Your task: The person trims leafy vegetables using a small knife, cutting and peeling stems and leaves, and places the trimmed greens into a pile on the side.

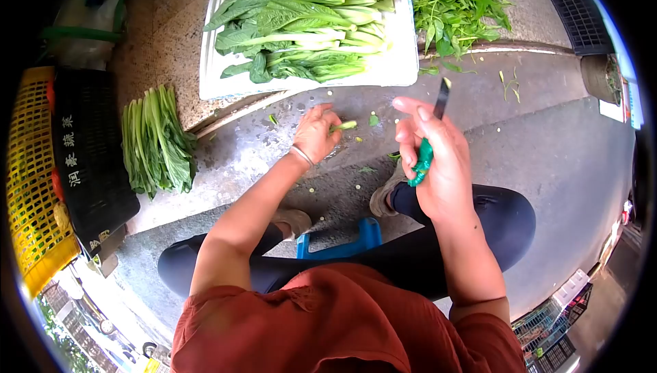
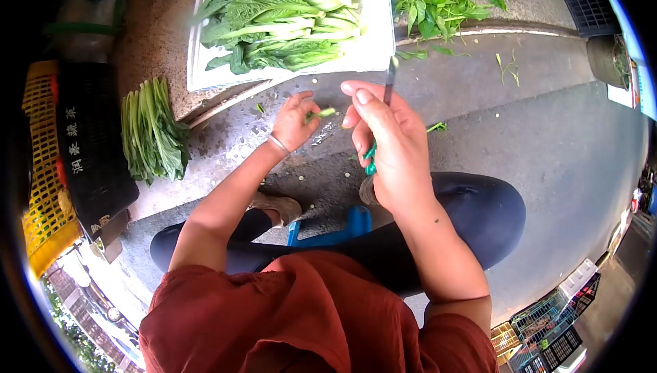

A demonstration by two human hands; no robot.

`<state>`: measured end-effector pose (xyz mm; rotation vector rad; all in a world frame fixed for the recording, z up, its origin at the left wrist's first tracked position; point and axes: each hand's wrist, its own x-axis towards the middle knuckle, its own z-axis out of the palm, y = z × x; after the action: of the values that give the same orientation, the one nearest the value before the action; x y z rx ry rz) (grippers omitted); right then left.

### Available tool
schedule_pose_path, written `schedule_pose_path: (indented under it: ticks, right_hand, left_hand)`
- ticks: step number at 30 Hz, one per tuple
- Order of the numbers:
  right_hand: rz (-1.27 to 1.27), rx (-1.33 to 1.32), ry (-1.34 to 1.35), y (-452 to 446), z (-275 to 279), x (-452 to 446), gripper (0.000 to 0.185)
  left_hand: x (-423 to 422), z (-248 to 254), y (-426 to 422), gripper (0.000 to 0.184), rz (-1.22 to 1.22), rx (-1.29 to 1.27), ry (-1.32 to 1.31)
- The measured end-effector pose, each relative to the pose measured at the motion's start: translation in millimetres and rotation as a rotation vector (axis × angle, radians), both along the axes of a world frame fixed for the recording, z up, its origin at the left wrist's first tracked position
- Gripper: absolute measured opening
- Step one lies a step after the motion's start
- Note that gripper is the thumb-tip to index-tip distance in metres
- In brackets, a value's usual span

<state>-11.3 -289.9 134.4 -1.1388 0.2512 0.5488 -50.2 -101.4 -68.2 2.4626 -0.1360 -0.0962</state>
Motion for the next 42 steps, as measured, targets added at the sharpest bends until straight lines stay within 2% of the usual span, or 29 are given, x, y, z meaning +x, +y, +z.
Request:
schedule_pose_path:
  ticks: [1, 2, 3, 5, 6, 8, 10, 12, 15, 24, 27, 30, 32, 33, 35, 37, 39, 40, 41, 42]
  right_hand:
    - [0.039, -0.063, -0.011, 0, -2, 0, 0.03]
    - [0.081, -0.106, -0.062, 0, -7, 0, 0.038]
    - [0.082, -0.097, -0.059, 4, -10, -1, 0.038]
    - [0.111, -0.232, -0.238, 12, -15, -3, 0.043]
    - [0.206, -0.251, -0.282, 14, -16, -3, 0.046]
    - [0.235, -0.202, -0.309, 22, -21, -6, 0.044]
    - [0.297, -0.107, -0.335, 26, -28, -6, 0.043]
    - [0.327, -0.109, -0.373, 31, -32, -7, 0.043]
    - [0.373, -0.145, -0.439, 33, -33, -7, 0.044]
    - [0.362, -0.102, -0.421, 35, -32, -2, 0.041]
    - [0.37, -0.138, -0.412, 33, -33, -1, 0.04]
    - [0.288, -0.262, -0.551, 34, -36, 1, 0.037]
    - [0.139, -0.098, -0.159, 27, -39, 12, 0.036]
    - [0.091, -0.129, -0.118, 25, -30, 13, 0.035]
    - [0.049, -0.154, -0.133, 27, -29, 13, 0.038]
    - [0.01, -0.155, -0.145, 31, -31, 9, 0.039]
    - [-0.033, -0.155, -0.15, 30, -33, 8, 0.04]
    - [-0.001, -0.132, -0.183, 27, -35, 9, 0.042]
    - [0.031, -0.109, -0.218, 25, -36, 11, 0.045]
    - [0.027, -0.108, -0.219, 26, -36, 12, 0.045]
  left_hand:
    - [-2, 15, 0, 0.015, 0.144, -0.284, 0.12]
    - [-1, 34, 1, 0.016, 0.248, -0.795, 0.403]
    - [-2, 59, 0, 0.016, 0.252, -0.786, 0.404]
    - [-4, 109, -5, 0.02, 0.36, -1.359, 0.462]
    - [-5, 124, -4, 0.02, 0.367, -1.355, 0.459]
    - [-4, 144, 0, 0.016, 0.309, -1.391, 0.441]
    - [-4, 155, 0, 0.018, 0.274, -1.339, 0.395]
    - [-4, 158, -1, 0.02, 0.241, -1.251, 0.319]
    - [-3, 160, -1, 0.016, 0.219, -1.264, 0.271]
    - [2, 168, 0, 0.017, 0.23, -1.23, 0.288]
    - [4, 168, 1, 0.017, 0.213, -1.201, 0.292]
    - [5, 171, 1, 0.017, 0.166, -1.162, 0.245]
    - [2, 181, 3, 0.017, 0.144, -1.164, 0.227]
    - [0, 190, 4, 0.017, 0.137, -1.163, 0.23]
    - [-1, 207, 6, 0.014, 0.022, 0.192, -0.32]
    - [0, 218, 12, 0.015, -0.034, 0.454, -0.307]
    - [9, 214, 22, 0.014, -0.004, 0.442, -0.231]
    - [19, 214, 25, 0.014, 0.1, 0.278, -0.152]
    - [32, 211, 25, 0.014, 0.095, 0.281, -0.154]
    - [48, 208, 21, 0.014, 0.19, 0.113, -0.251]
